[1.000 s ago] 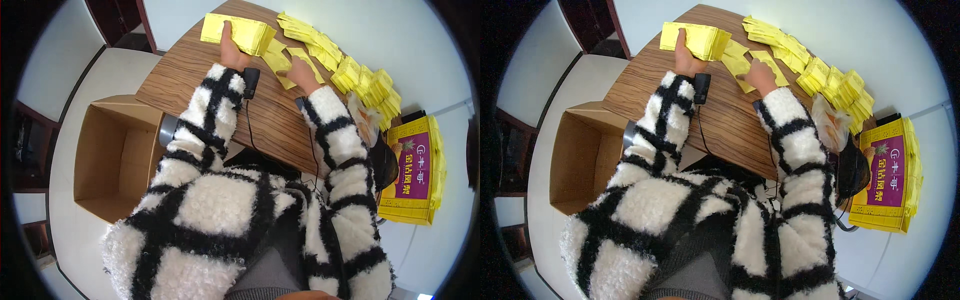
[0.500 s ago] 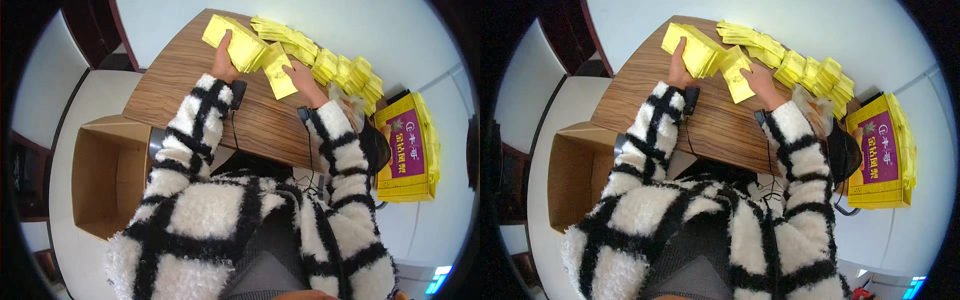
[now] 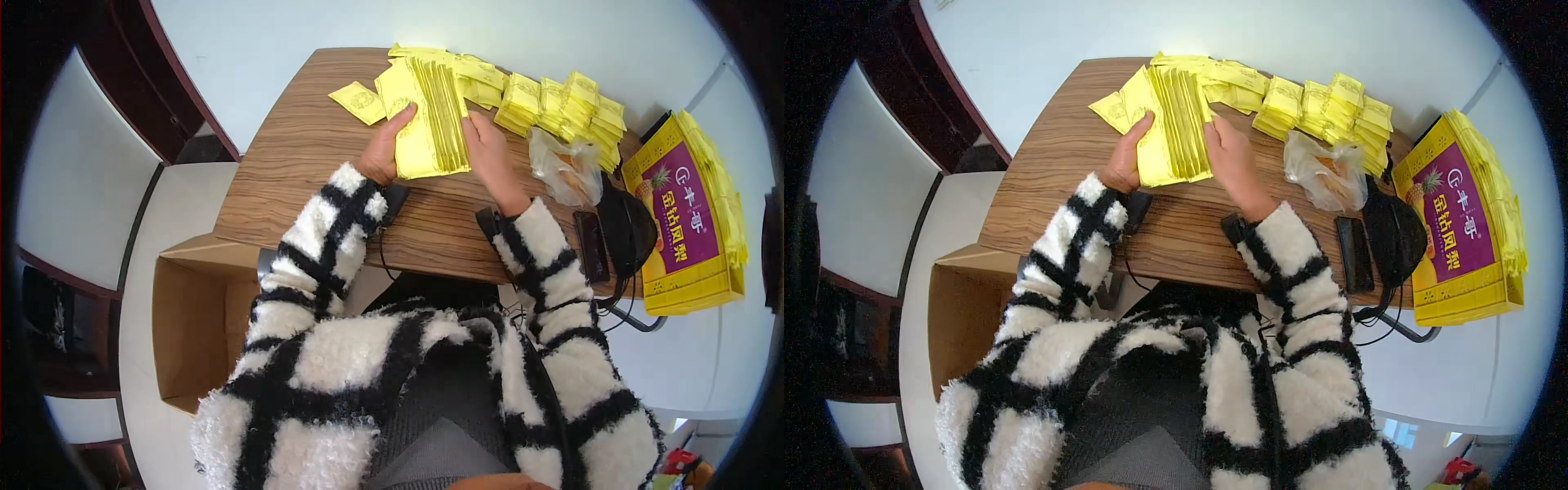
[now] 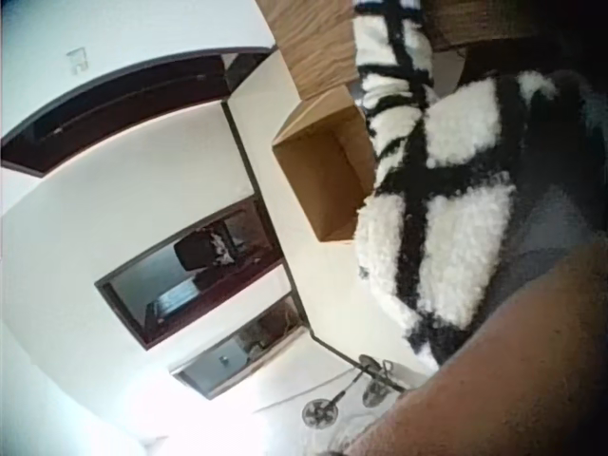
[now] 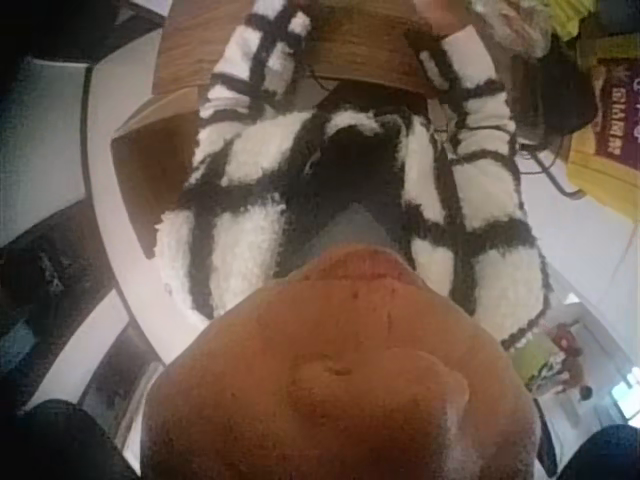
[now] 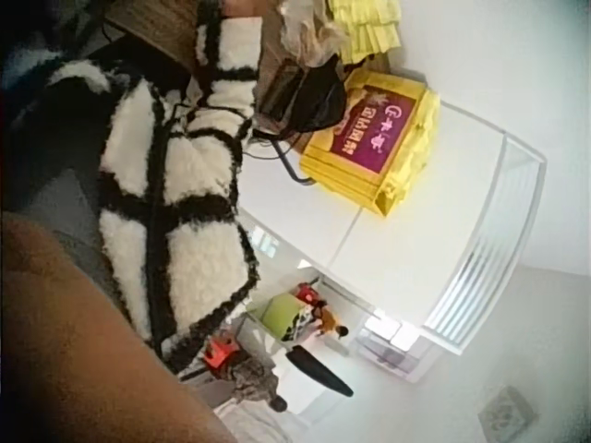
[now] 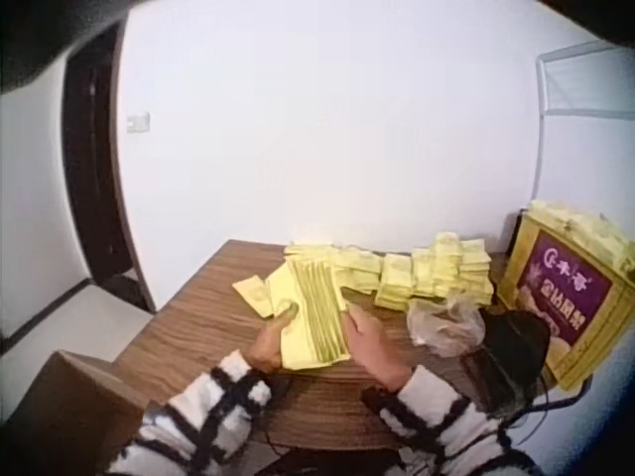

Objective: Folding yellow sheets of paper on a desk.

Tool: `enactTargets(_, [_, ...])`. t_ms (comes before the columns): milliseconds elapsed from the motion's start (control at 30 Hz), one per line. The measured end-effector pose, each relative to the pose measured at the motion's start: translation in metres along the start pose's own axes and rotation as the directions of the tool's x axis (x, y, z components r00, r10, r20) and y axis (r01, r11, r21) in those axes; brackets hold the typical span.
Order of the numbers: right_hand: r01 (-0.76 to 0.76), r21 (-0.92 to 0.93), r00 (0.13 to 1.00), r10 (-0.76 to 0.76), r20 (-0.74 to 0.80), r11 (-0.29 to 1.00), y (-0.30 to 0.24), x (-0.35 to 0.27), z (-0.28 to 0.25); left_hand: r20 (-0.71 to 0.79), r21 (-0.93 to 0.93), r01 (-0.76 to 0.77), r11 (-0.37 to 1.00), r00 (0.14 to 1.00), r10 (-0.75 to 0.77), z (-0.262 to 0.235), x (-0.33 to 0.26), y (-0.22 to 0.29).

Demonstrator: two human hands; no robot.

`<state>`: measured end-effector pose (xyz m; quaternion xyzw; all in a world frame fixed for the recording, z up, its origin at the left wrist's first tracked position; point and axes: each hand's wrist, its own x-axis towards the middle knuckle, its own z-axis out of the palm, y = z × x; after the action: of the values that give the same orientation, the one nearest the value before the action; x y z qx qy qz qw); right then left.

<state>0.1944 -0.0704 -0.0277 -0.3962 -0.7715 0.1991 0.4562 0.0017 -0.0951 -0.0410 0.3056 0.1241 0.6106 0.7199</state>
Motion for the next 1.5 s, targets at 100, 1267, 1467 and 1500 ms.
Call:
enactTargets(100, [0.025, 0.079, 0.998, -0.02, -0.06, 0.997, 0.007, 0.001, -0.009, 0.004, 0.008, 0.029, 1.0, 1.0, -0.029, 0.01, 0.014, -0.008])
enactTargets(1267, [0.111, 0.18, 0.99, -0.093, -0.106, 0.977, 0.059, 0.018, -0.028, -0.029, 0.033, 0.126, 0.991, 0.992, -0.125, 0.04, 0.05, -0.046])
enactTargets(1467, [-0.053, 0.406, 0.998, 0.039, 0.042, 0.912, 0.064, 0.02, -0.032, 0.006, 0.045, 0.199, 0.979, 0.98, -0.199, 0.038, 0.052, -0.046])
enactTargets(1500, [-0.052, 0.403, 0.999, 0.049, 0.019, 0.914, 0.066, 0.02, -0.031, 0.003, 0.058, 0.199, 0.978, 0.98, -0.2, 0.039, 0.053, -0.046])
